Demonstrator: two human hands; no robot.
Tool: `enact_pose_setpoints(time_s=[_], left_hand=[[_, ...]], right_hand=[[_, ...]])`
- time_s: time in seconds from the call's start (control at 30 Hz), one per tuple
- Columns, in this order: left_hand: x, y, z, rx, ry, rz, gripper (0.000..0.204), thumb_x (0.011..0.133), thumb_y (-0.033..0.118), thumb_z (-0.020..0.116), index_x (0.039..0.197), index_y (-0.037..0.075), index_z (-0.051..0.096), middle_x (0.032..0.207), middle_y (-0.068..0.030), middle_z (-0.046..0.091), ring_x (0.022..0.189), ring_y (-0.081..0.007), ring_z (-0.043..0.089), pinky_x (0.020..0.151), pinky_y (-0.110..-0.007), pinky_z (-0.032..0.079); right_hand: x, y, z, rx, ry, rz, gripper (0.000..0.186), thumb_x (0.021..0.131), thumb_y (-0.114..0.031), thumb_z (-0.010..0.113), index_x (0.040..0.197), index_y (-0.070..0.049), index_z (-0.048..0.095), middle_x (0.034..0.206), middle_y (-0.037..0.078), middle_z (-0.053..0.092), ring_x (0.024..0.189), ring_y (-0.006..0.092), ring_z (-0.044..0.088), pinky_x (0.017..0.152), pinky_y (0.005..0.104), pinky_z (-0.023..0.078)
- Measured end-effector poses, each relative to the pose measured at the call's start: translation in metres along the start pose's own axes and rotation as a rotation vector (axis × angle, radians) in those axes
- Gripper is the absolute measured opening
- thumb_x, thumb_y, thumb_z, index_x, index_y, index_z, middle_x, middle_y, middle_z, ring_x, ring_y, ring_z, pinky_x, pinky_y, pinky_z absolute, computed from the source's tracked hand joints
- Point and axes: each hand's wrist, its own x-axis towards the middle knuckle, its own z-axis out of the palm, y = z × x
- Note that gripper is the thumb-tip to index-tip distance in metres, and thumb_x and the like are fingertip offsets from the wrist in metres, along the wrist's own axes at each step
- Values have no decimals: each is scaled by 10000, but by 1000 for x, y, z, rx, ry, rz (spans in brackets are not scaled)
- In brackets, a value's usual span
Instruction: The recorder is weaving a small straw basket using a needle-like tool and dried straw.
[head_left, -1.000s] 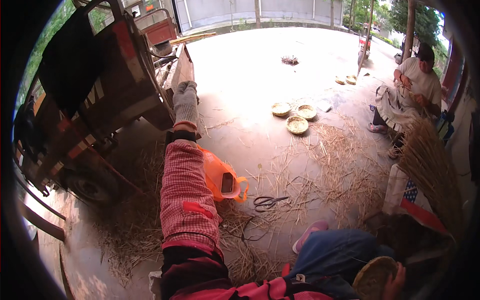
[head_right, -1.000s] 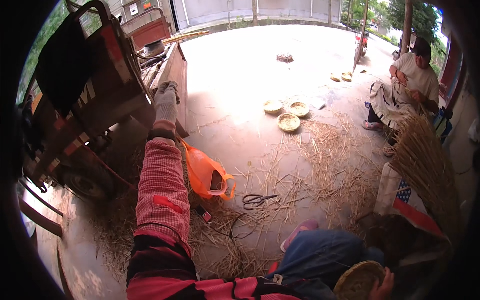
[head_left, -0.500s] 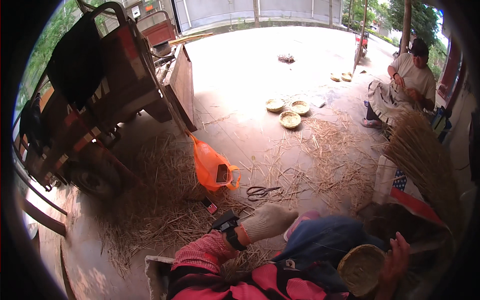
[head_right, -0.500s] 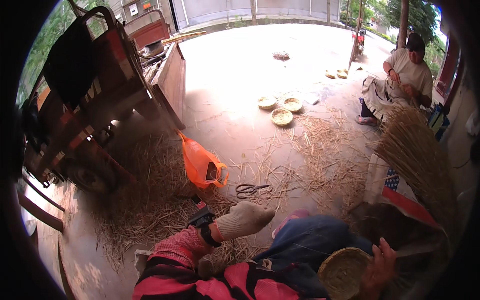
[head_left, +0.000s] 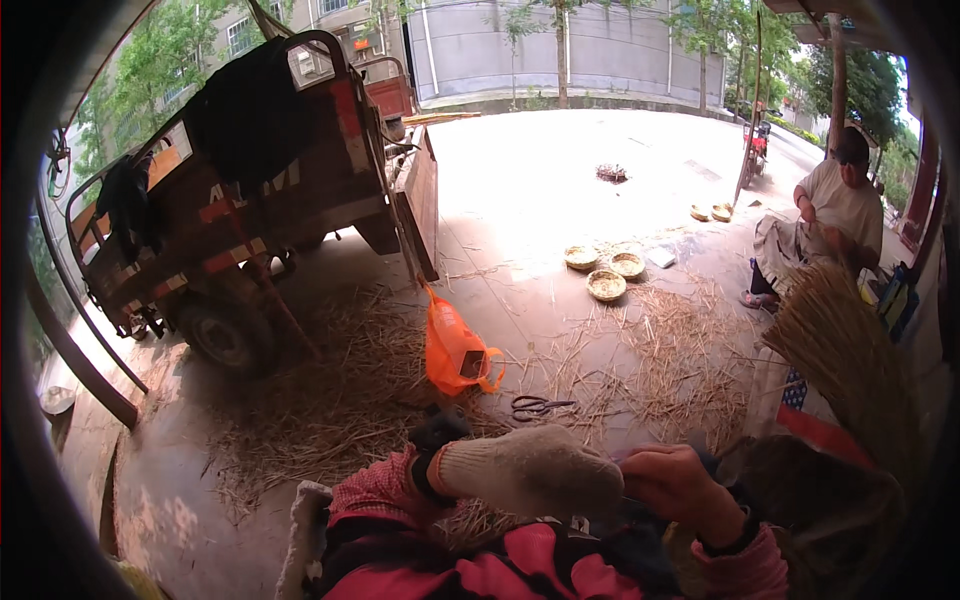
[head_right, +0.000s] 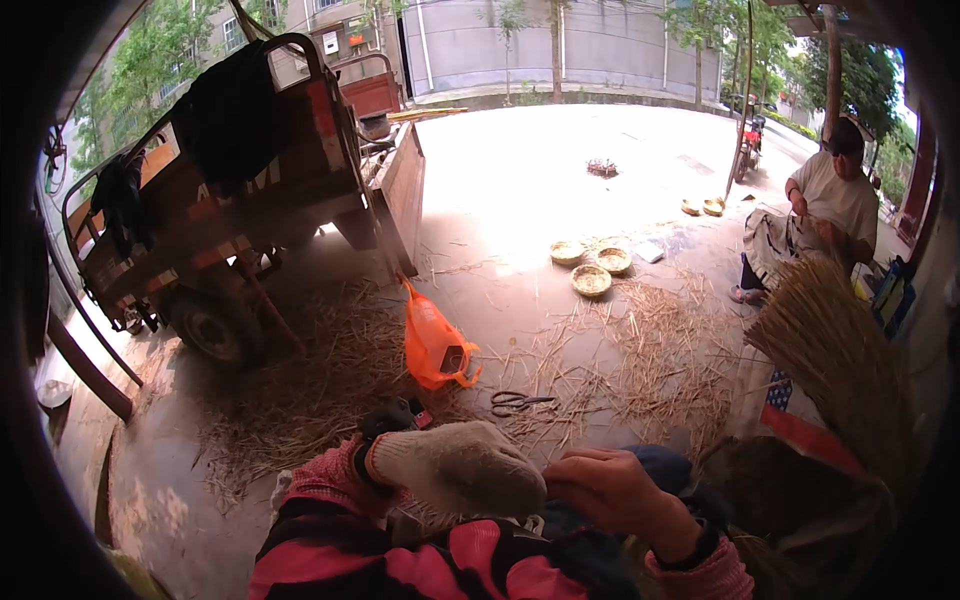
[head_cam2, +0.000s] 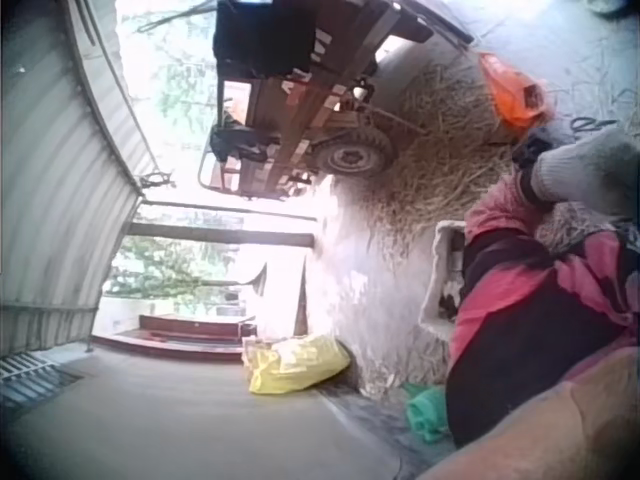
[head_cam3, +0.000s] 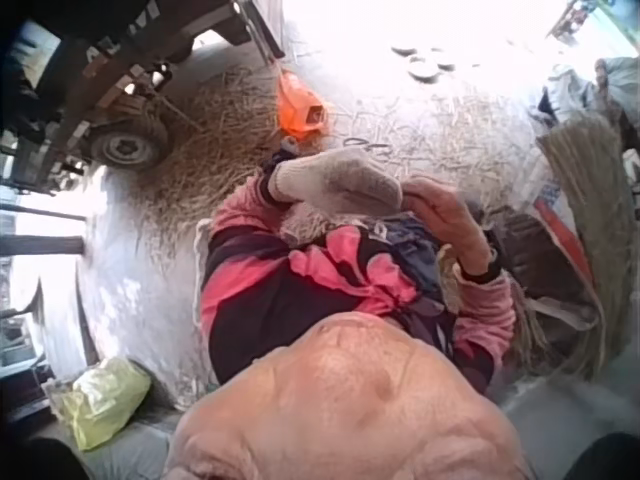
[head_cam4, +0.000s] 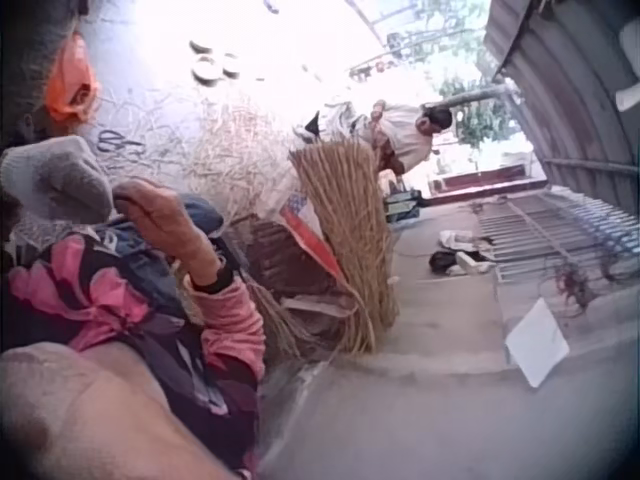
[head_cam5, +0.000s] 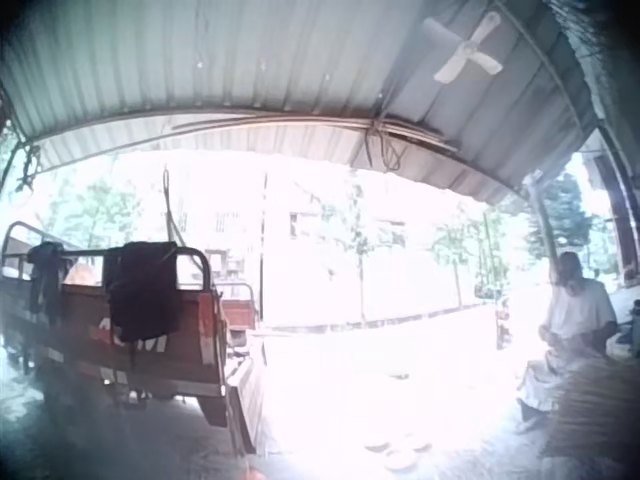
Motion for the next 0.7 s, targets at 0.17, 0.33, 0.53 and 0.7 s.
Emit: enact_pose_setpoints(time_s=[0.17, 0.33, 0.53, 0.7], left_hand=[[22, -17, -32, 1129, 525, 146, 149, 808, 87, 704, 941, 99, 638, 1054, -75, 643, 933, -297, 639, 844, -408, 510], [-41, -152, -50, 930, 639, -233, 63, 882, 110, 637, 932, 73, 642, 924, -90, 666, 918, -265, 653, 826, -382, 522], [-213, -291, 68, 8, 762, -1254, 283, 928, 228, 589, 1103, 19, 665, 956, -92, 713, 877, -182, 666, 799, -315, 508], [-244, -296, 117, 49, 370, -1516, 356, 896, 263, 587, 1158, 35, 667, 1078, -147, 700, 967, -283, 669, 869, -361, 499]], right_hand=[[-32, -12, -3, -142, 137, -93, 179, 794, -2, 710, 967, -23, 666, 807, 89, 664, 666, 222, 655, 593, 316, 521], [-93, -15, -10, 474, 844, 149, 100, 954, -140, 623, 985, -45, 619, 625, 2, 502, 496, 129, 520, 486, 245, 491], [-217, 46, -123, 1155, 1333, -265, 244, 1026, -70, 478, 1223, 71, 508, 821, 78, 540, 699, 145, 551, 672, 243, 574], [-230, 56, -123, 1107, 1430, -123, 254, 1001, -58, 526, 1216, 75, 516, 886, 93, 579, 780, 153, 605, 740, 249, 597]])
